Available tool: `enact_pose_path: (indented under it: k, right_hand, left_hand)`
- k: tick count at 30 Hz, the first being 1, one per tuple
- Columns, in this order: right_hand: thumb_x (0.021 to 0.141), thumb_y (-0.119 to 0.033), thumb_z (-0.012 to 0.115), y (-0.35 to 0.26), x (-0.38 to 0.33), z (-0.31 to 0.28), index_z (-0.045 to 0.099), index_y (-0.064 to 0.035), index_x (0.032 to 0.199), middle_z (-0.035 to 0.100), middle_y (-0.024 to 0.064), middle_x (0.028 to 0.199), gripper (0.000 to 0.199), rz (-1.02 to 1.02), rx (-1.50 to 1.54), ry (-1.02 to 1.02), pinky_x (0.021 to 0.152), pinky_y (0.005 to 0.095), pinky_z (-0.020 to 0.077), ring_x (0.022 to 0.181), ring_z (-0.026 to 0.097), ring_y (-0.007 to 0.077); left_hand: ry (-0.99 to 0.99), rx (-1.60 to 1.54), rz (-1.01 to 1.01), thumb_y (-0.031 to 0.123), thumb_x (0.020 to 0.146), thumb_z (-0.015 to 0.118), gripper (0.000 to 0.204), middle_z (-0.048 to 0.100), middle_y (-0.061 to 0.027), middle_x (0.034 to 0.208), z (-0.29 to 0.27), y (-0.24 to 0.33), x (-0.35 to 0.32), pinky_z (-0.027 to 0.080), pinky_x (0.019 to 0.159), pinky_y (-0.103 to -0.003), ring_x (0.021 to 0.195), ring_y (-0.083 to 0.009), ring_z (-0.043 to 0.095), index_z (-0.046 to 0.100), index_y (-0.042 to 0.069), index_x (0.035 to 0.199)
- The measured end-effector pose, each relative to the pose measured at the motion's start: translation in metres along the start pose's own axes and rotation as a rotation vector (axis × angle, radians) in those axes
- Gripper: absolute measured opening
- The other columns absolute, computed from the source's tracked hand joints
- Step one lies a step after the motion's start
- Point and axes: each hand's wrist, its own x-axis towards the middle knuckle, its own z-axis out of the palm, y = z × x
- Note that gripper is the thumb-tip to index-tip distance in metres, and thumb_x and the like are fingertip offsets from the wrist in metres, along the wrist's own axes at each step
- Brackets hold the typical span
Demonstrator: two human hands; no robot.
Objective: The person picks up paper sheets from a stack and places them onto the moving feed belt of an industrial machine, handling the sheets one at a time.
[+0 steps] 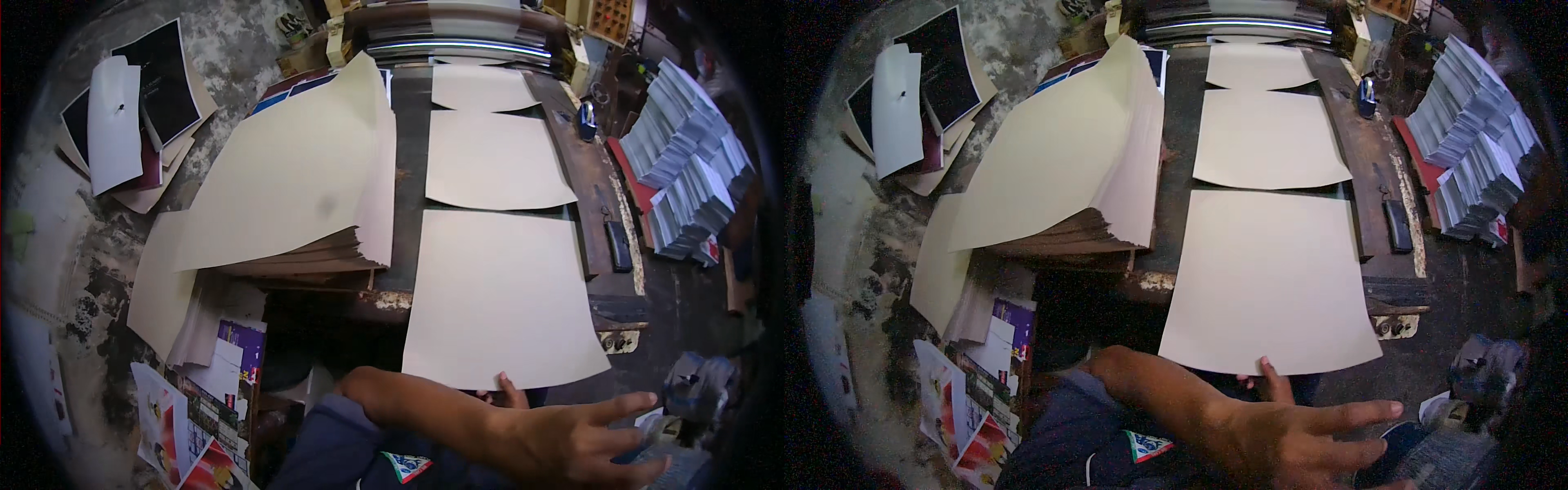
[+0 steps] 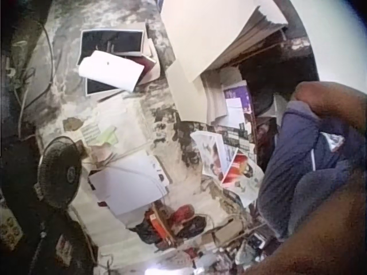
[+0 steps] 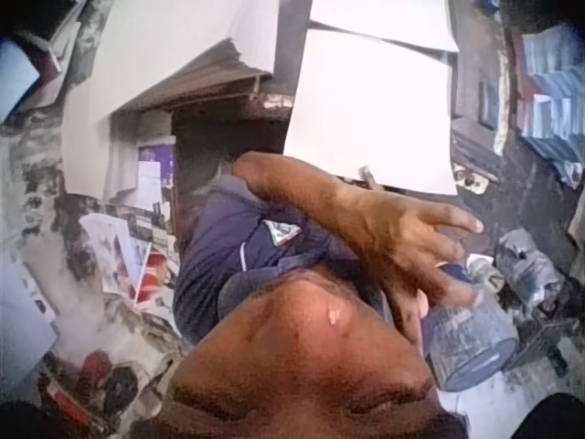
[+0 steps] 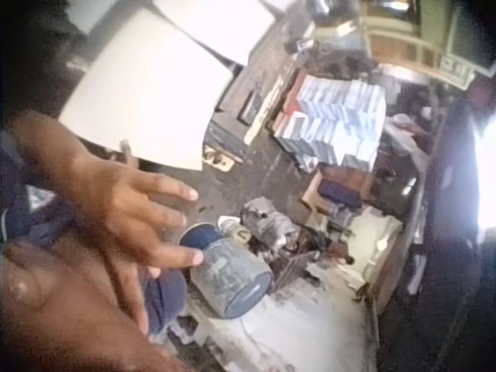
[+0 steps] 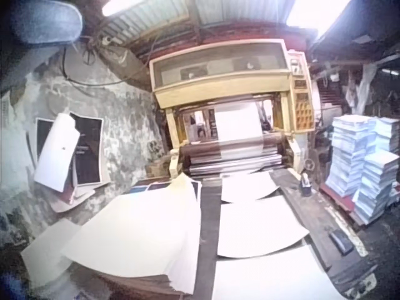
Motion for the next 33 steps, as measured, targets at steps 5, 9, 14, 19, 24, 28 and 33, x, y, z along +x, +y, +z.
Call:
enact_pose_path:
  k: [5, 9, 14, 19, 24, 28, 33]
  right_hand:
    - [0.095, -0.039, 0.053, -0.018, 0.021, 0.013, 0.051, 0.0042, 0.113, 0.065, 0.0158, 0.094, 0.047, -0.124, 0.059, 0.001, 0.064, 0.0315, 0.0474, 0.079, 0.064, 0.0239]
    - [0.095, -0.039, 0.053, -0.027, 0.039, 0.019, 0.051, 0.0055, 0.113, 0.064, 0.0162, 0.094, 0.048, -0.187, 0.057, 0.014, 0.065, 0.0320, 0.0496, 0.079, 0.064, 0.0226]
    - [0.095, -0.042, 0.053, -0.039, 0.068, 0.034, 0.053, -0.0006, 0.109, 0.061, 0.0119, 0.081, 0.044, -0.247, 0.093, 0.047, 0.075, 0.0388, 0.0494, 0.069, 0.057, 0.0185]
    - [0.097, -0.033, 0.051, -0.052, 0.086, 0.033, 0.056, -0.0010, 0.108, 0.064, 0.0130, 0.086, 0.034, -0.256, 0.224, 0.048, 0.072, 0.0359, 0.0531, 0.069, 0.060, 0.0180]
    - [0.096, -0.031, 0.052, -0.048, 0.107, 0.029, 0.046, -0.0051, 0.119, 0.064, 0.0116, 0.090, 0.035, -0.368, 0.153, 0.184, 0.066, 0.0331, 0.0548, 0.071, 0.060, 0.0154]
    - [0.091, -0.024, 0.056, -0.064, 0.080, 0.039, 0.029, -0.0029, 0.142, 0.061, 0.0122, 0.105, 0.061, -0.448, 0.228, 0.245, 0.066, 0.0322, 0.0545, 0.077, 0.060, 0.0162]
    - [0.094, -0.024, 0.057, -0.096, 0.054, -0.040, 0.037, -0.0051, 0.139, 0.061, 0.0137, 0.115, 0.052, -0.599, 0.160, 0.287, 0.071, 0.0297, 0.0553, 0.080, 0.061, 0.0158]
  left_hand:
    - [0.022, 0.079, 0.013, 0.060, 0.089, 0.050, 0.051, 0.057, 0.0059, 0.095, -0.002, 0.000, 0.013, 0.044, 0.088, -0.045, 0.070, -0.0135, 0.052, 0.063, 0.011, 0.089]
    - [-0.002, 0.126, 0.079, 0.063, 0.086, 0.051, 0.053, 0.058, 0.0055, 0.096, -0.005, 0.000, 0.010, 0.044, 0.088, -0.045, 0.072, -0.0135, 0.054, 0.064, 0.012, 0.088]
    - [-0.139, 0.061, 0.043, 0.060, 0.089, 0.049, 0.055, 0.058, 0.0012, 0.110, -0.035, -0.002, -0.007, 0.043, 0.094, -0.050, 0.079, -0.0172, 0.056, 0.046, 0.021, 0.127]
    - [-0.661, 0.429, -0.263, 0.038, 0.076, 0.073, 0.045, 0.061, -0.0100, 0.116, -0.127, -0.011, 0.017, 0.046, 0.095, -0.046, 0.105, -0.0279, 0.060, 0.061, 0.021, 0.115]
    - [-0.673, 1.034, -0.458, 0.058, 0.076, 0.068, 0.089, 0.041, -0.0213, 0.142, -0.220, -0.042, 0.037, 0.030, 0.108, -0.046, 0.133, -0.0392, 0.037, 0.039, 0.005, 0.142]
    - [-0.829, 1.090, -0.795, 0.064, 0.077, 0.062, 0.098, 0.032, -0.0144, 0.151, -0.280, -0.043, 0.019, 0.018, 0.114, -0.045, 0.141, -0.0321, 0.025, 0.030, 0.003, 0.146]
    - [-0.697, 0.924, -1.009, 0.052, 0.094, 0.047, 0.071, 0.038, -0.0153, 0.148, -0.282, -0.043, 0.000, 0.018, 0.114, -0.043, 0.141, -0.0308, 0.025, 0.036, 0.001, 0.143]
